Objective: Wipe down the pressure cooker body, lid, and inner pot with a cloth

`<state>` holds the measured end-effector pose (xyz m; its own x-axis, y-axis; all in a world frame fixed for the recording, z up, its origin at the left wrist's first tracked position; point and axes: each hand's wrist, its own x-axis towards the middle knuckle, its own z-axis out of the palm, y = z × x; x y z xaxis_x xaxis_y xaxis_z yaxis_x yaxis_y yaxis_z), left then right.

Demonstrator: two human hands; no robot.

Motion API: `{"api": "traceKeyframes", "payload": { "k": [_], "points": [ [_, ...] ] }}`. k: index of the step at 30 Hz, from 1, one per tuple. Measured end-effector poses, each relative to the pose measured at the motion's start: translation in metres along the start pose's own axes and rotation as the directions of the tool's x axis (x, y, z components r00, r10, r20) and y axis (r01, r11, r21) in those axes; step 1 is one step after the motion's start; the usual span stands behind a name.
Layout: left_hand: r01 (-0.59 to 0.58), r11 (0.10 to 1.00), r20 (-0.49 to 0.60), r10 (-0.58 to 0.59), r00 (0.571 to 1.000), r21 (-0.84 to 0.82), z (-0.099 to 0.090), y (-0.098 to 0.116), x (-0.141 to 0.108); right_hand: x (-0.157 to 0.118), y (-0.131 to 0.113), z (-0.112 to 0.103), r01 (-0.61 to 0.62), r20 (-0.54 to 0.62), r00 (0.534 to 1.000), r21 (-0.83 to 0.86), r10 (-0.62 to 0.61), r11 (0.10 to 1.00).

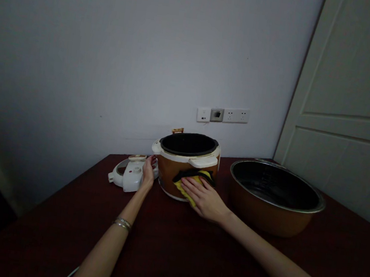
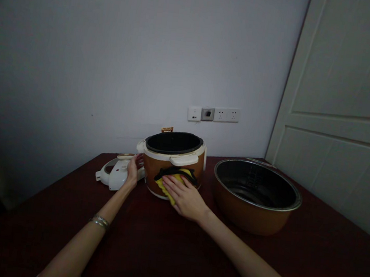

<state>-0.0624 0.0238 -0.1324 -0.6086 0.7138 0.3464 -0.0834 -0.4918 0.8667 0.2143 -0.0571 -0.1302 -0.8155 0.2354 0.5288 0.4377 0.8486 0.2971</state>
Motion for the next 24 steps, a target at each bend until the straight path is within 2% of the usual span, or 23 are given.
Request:
{"api": "traceKeyframes", "payload": {
  "k": [3, 8, 12, 16, 19, 21, 24],
  "points": [
    [-0.009, 1.000, 0.057, 0.009, 0.998, -0.006, 0.004, -0.001, -0.003, -0.018, -0.007, 0.007, 0.046, 0.095, 0.994, 0.087, -0.055, 0.995],
    [0.003, 1.000, 0.068, -0.003, 0.998, -0.010, 0.007, 0.004, -0.009, -0.044, -0.009, 0.004, 0.018, 0.207, 0.977, 0.147, -0.049, 0.989],
    [0.005, 1.000, 0.053, -0.005, 0.999, -0.009, 0.007, 0.005, -0.011, -0.035, -0.002, -0.008, 0.013, 0.131, 0.991, 0.079, -0.023, 0.997],
    [-0.002, 1.000, 0.058, 0.003, 0.998, -0.018, 0.004, -0.001, -0.008, -0.002, 0.002, -0.021, -0.024, 0.005, 1.000, 0.009, 0.024, 1.000],
    [-0.009, 1.000, 0.070, 0.010, 0.997, -0.012, 0.002, -0.005, -0.006, 0.016, -0.003, -0.022, -0.071, -0.031, 0.997, -0.011, 0.071, 0.997],
    [-0.008, 1.000, 0.074, 0.009, 0.997, -0.012, 0.002, -0.007, -0.006, 0.017, -0.007, -0.017, -0.071, -0.025, 0.997, 0.000, 0.071, 0.997],
    [-0.010, 1.000, 0.081, 0.010, 0.997, -0.010, 0.002, -0.006, -0.007, 0.002, -0.012, -0.007, -0.053, 0.025, 0.998, 0.041, 0.052, 0.998]
  ]
}}
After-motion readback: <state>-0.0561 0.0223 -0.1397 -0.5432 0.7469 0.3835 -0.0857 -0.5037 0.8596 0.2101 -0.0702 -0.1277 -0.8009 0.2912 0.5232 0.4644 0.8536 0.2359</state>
